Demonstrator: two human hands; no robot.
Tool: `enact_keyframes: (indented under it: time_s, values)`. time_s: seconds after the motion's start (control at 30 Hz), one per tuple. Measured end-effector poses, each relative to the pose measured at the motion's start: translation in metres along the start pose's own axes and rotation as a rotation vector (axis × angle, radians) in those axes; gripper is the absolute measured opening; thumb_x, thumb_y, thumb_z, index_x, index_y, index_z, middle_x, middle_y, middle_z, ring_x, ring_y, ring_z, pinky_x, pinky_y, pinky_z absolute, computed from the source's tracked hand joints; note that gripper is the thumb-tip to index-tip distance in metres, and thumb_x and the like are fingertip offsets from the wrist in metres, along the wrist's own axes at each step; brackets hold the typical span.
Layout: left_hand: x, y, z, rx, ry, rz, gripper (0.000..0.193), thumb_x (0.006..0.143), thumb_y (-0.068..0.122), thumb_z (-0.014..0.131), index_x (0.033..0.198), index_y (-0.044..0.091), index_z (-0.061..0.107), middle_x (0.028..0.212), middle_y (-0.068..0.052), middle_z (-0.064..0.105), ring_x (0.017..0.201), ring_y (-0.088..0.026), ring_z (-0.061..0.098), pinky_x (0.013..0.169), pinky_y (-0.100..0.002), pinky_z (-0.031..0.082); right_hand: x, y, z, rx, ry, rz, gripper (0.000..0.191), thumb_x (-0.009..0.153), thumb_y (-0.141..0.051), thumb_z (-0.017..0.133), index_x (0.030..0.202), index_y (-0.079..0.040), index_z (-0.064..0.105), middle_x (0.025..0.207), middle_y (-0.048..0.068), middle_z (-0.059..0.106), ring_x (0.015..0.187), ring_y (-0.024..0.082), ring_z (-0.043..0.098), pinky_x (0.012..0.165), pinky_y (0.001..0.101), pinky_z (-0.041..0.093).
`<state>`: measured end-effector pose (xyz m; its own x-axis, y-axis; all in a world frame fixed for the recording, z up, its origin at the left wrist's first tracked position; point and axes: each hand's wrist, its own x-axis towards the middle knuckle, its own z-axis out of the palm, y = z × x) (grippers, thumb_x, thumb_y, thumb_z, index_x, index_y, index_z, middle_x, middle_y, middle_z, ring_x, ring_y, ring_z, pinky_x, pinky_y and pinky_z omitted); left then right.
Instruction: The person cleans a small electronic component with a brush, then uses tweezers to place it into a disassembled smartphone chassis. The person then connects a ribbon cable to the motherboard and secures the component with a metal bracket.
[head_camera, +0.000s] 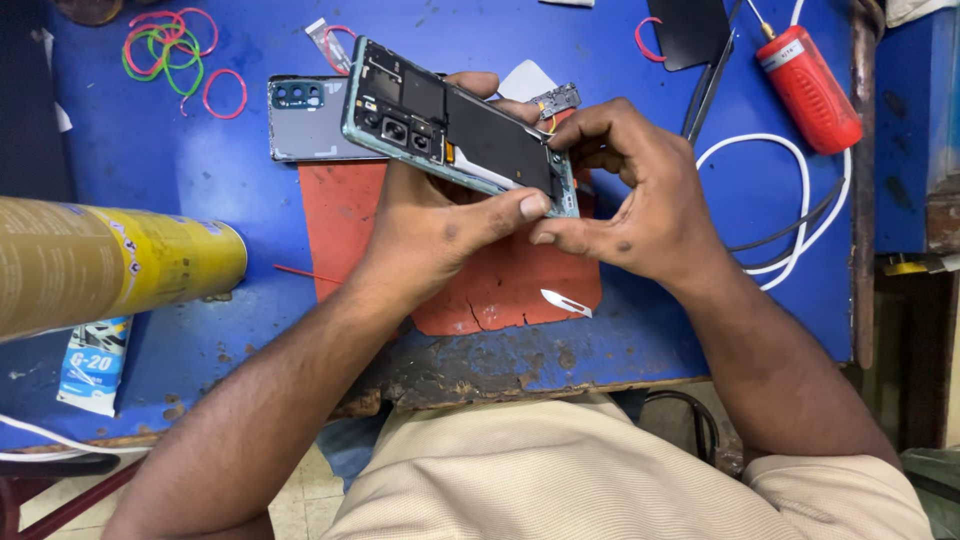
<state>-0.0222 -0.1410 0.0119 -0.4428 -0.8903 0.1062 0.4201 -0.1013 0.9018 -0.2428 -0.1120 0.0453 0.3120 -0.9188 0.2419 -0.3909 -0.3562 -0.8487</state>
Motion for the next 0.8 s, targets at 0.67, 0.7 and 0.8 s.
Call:
enact_keyframes:
  time_s: [0.67,0.7,0.8]
  values:
    - [-0.002,-0.004,-0.008,0.035,-0.275,0.242,0.08,0.096,0.002,0.091,0.15,0.015,0.034,0.144,-0.009,0.053,0.144,-0.021,0.047,0.132,-0.042,0.038,0.002,-0.011,-0.006,-0.49,0.167,-0.396,0.072,0.074,-0.046,0.101,0.113,-0.001,0.061,0.106,0.016,0.069,0.1,0.03,0.072,0.084,0.0365,0.061]
    - [-0.003,-0.003,-0.008,0.05,-0.268,0.245,0.08,0.096,0.003,0.091,0.15,0.015,0.034,0.142,-0.009,0.053,0.144,-0.021,0.048,0.132,-0.041,0.039,0.002,-0.011,-0.006,-0.491,0.168,-0.397,0.071,0.073,-0.046,0.101,0.112,-0.001,0.061,0.105,0.016,0.069,0.1,0.031,0.072,0.084,0.0366,0.061]
    - [-0.005,-0.001,-0.004,0.066,-0.221,0.21,0.08,0.094,0.007,0.093,0.148,0.014,0.035,0.14,-0.009,0.055,0.142,-0.021,0.051,0.13,-0.041,0.042,-0.001,-0.011,-0.004,-0.455,0.161,-0.341,0.064,0.079,-0.038,0.099,0.115,0.0,0.062,0.109,0.016,0.07,0.097,0.028,0.073,0.084,0.0352,0.061]
